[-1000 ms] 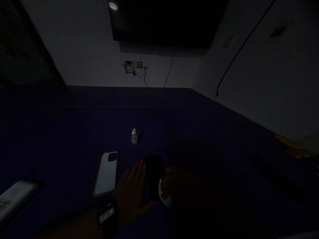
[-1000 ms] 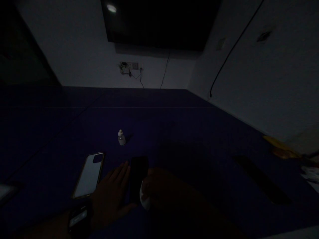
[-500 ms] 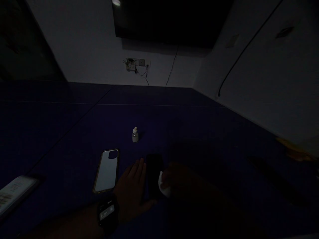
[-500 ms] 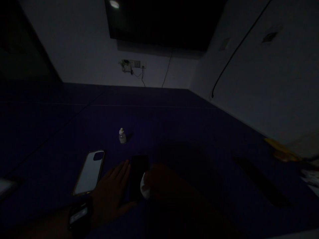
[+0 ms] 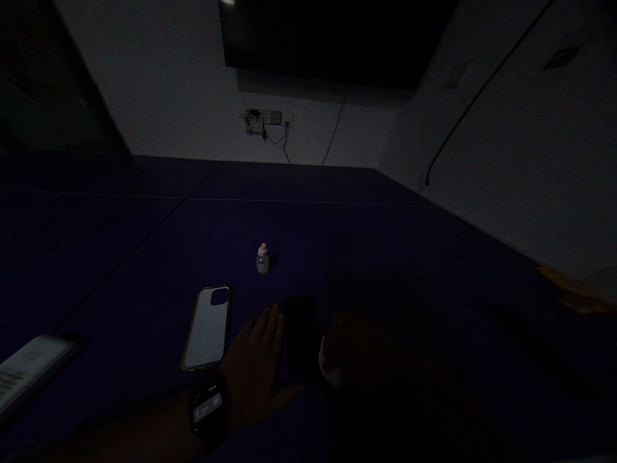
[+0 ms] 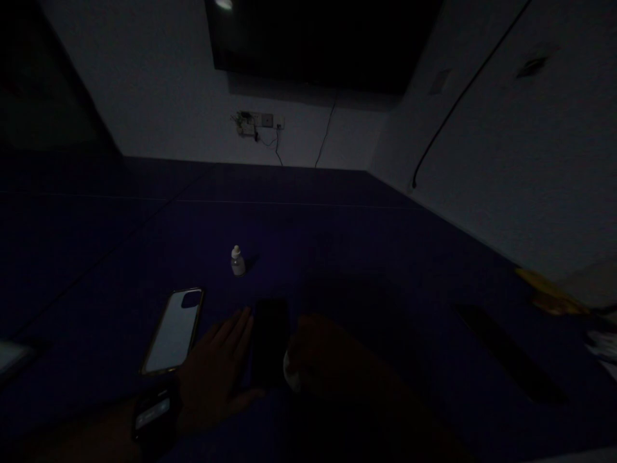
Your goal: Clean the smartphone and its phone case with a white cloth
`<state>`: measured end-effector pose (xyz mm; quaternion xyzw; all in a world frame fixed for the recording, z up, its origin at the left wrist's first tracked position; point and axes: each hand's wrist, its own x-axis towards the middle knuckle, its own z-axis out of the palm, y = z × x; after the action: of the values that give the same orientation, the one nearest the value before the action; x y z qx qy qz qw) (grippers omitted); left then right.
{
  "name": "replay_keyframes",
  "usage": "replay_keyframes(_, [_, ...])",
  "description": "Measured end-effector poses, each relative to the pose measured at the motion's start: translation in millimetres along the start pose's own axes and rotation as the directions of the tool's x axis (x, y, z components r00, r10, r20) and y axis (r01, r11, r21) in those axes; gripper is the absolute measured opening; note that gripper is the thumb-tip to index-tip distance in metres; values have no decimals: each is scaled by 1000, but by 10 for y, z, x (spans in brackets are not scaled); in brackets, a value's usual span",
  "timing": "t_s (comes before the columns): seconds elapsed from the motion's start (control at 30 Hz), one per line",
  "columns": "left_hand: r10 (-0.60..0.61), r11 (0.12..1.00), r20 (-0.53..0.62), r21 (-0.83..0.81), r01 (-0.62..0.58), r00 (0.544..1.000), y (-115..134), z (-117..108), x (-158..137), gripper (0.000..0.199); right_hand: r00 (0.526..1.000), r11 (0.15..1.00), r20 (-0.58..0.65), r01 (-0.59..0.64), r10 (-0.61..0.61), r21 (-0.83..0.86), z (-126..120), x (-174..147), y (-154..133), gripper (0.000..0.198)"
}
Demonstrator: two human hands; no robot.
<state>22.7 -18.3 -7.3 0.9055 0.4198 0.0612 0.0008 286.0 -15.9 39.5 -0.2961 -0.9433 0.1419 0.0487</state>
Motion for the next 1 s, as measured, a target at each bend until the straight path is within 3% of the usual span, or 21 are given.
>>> replay_keyframes(0.27, [7,1000,9,-16,-7,1000,3,-80,2,105,999,999,-34,5,-6,-35,16,42,-59,23])
replay_keyframes(0.67, [17,1000,29,-18,-16,999,12,-131,18,106,999,995,23,45,-43,-84,53,65,-58,14])
replay_keyframes(0.8, [21,1000,34,-6,-21,999,14,-134,19,105,996,994,41,84,-82,-70,130,95,-106,32])
replay_keyframes(1.0, [26,1000,47,-3,-26,999,12,-135,30,108,997,995,30,79,-78,-63,170,199,-105,23])
